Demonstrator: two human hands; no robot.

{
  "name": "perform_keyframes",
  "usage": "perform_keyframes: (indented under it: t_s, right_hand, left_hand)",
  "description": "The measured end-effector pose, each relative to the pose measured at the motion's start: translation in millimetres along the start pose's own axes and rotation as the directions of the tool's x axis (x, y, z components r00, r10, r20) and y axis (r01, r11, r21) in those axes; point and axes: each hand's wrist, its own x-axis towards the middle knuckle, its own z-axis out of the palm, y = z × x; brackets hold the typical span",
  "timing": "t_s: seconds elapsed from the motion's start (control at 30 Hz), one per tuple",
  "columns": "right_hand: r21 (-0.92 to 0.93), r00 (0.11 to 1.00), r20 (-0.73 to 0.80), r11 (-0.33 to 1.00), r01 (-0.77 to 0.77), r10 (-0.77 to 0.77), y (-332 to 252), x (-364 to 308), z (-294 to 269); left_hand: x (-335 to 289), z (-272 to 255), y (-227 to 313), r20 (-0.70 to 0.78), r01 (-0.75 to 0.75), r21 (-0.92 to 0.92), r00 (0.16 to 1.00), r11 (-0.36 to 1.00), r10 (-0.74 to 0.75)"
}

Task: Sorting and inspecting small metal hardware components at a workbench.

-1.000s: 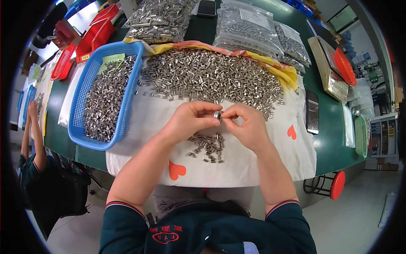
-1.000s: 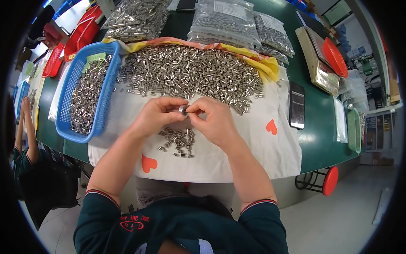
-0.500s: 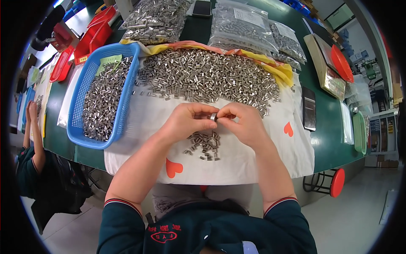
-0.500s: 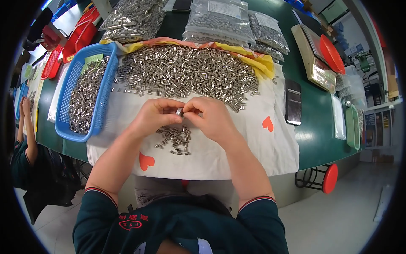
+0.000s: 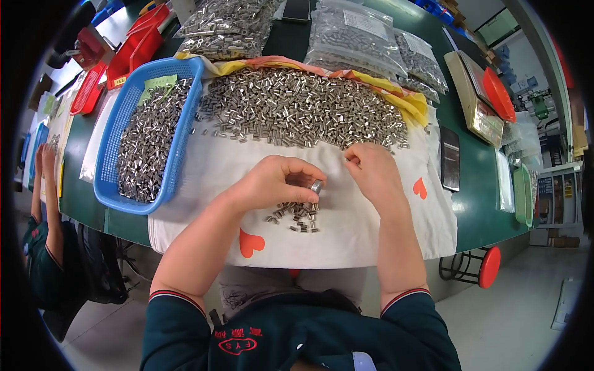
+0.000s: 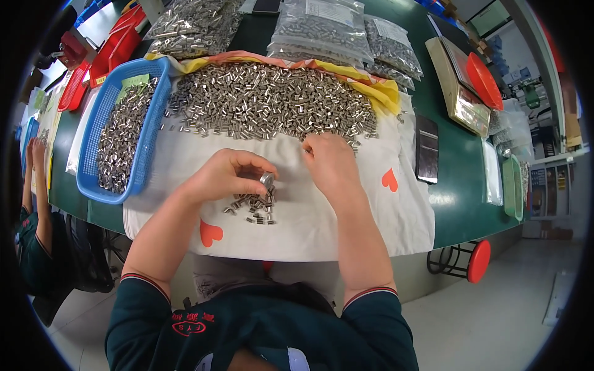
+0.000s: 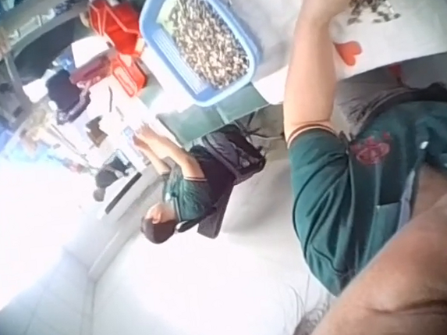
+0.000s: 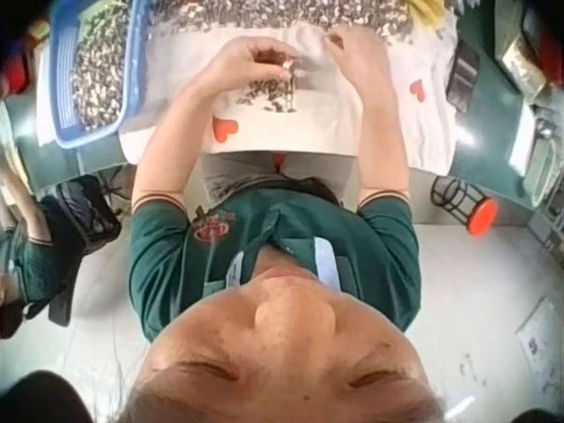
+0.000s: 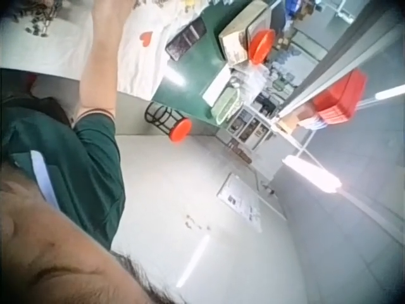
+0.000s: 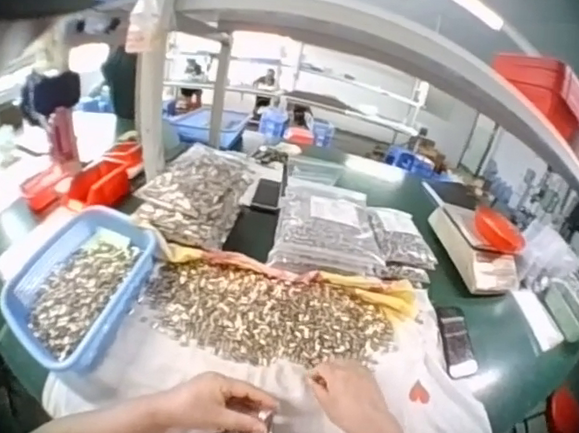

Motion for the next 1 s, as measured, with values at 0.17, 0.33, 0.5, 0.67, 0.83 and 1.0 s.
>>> perform_keyframes:
  t_s: [0.17, 0.33, 0.5, 0.67, 0.83, 1.0]
  right_hand:
    - [-0.048, 0.999, 0.018, 0.998, 0.030, -0.029, -2.2, 2.0, 4.9]
    - [-0.070, 0.976, -0.190, 0.993, 0.099, -0.111, -8.1, 7.6, 10.2]
    - [0.664, 0.997, 0.074, 0.746, -0.050, 0.001, -23.3, 0.3, 0.9]
    - [0.779, 0.972, 0.227, 0.609, -0.147, -0.055, -26.6, -1.4, 4.1]
    - [0.672, 0.993, 0.114, 0.738, -0.070, -0.010, -36.2, -3.0, 1.4]
    - [0.345, 0.978, -0.117, 0.916, 0.203, -0.173, -36.4, -5.3, 10.9]
  left_hand:
    - [6.1, -2.2, -7.8, -0.084, 0.001, -0.076, 0.996, 0.997, -0.007]
    - [6.2, -3.0, -7.9, -0.104, 0.004, -0.220, 0.994, 0.976, -0.028]
    - [4.8, -3.3, -3.9, -0.154, -0.009, -0.287, 0.987, 0.958, -0.037]
    - [5.2, -4.9, -6.7, -0.154, -0.007, -0.277, 0.987, 0.961, -0.037]
    - [5.5, -5.6, -9.1, -0.167, -0.016, -0.274, 0.985, 0.962, -0.031]
    - [8.0, -3.0, -12.7, -0.248, 0.006, -0.101, 0.968, 0.995, -0.031]
